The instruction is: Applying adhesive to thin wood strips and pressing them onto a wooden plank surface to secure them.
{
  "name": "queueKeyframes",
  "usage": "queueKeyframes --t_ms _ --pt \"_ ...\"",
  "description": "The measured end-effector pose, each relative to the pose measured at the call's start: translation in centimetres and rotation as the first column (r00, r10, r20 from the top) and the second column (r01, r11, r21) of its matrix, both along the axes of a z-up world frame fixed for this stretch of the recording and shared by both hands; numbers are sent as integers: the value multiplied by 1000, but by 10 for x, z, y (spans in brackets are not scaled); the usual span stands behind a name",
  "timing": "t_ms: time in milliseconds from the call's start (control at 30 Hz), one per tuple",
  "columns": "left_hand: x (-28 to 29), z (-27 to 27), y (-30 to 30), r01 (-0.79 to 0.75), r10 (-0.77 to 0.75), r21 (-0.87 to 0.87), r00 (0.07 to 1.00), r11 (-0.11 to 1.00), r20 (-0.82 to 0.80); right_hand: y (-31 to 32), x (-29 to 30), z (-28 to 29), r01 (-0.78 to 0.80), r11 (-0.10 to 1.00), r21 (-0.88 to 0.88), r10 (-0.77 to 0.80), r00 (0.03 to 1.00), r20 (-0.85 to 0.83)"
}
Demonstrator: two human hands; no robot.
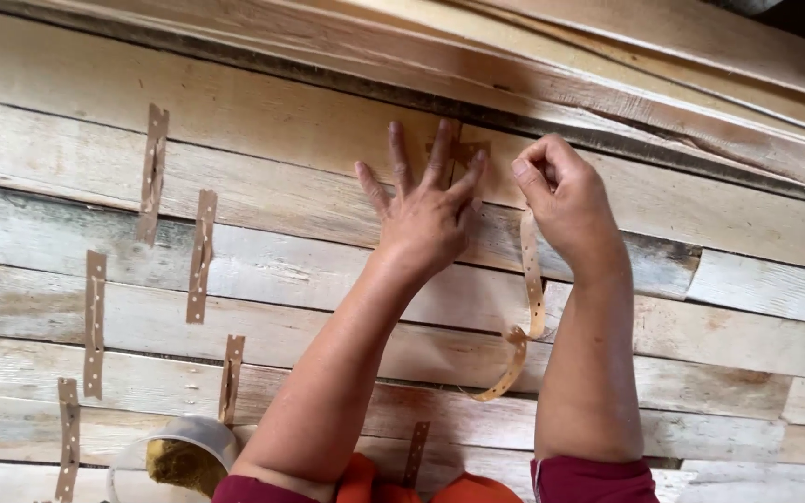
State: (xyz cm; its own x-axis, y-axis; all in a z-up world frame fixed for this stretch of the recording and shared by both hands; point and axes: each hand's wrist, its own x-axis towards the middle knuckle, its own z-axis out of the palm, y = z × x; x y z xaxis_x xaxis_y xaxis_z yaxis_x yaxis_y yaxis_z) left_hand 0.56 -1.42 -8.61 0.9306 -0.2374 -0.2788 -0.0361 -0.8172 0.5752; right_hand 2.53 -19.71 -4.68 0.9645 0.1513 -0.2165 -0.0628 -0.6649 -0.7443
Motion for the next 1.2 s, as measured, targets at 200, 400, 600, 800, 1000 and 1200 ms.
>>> queueKeyframes --t_ms 200,400,600,800,1000,1200 --pt "2 0 6 44 -54 -93 993 995 -104 30 16 -16 220 925 -311 -250 966 -62" --pt "4 6 14 -42 0 -240 985 970 -170 37 31 -34 277 817 -506 -341 939 -36" --pt "2 -13 7 -66 49 -194 995 979 -91 38 29 -26 316 826 -466 -386 920 -60" --pt "0 -7 1 -35 35 -2 999 999 -21 41 27 -26 306 858 -413 -358 932 -53" --pt "-8 -15 11 -75 96 -229 992 970 78 28 -22 35 110 968 226 -149 976 160" --pt "-84 72 6 -167 -72 -976 981 142 -178 43 -92 116 39 820 572 -125 986 111"
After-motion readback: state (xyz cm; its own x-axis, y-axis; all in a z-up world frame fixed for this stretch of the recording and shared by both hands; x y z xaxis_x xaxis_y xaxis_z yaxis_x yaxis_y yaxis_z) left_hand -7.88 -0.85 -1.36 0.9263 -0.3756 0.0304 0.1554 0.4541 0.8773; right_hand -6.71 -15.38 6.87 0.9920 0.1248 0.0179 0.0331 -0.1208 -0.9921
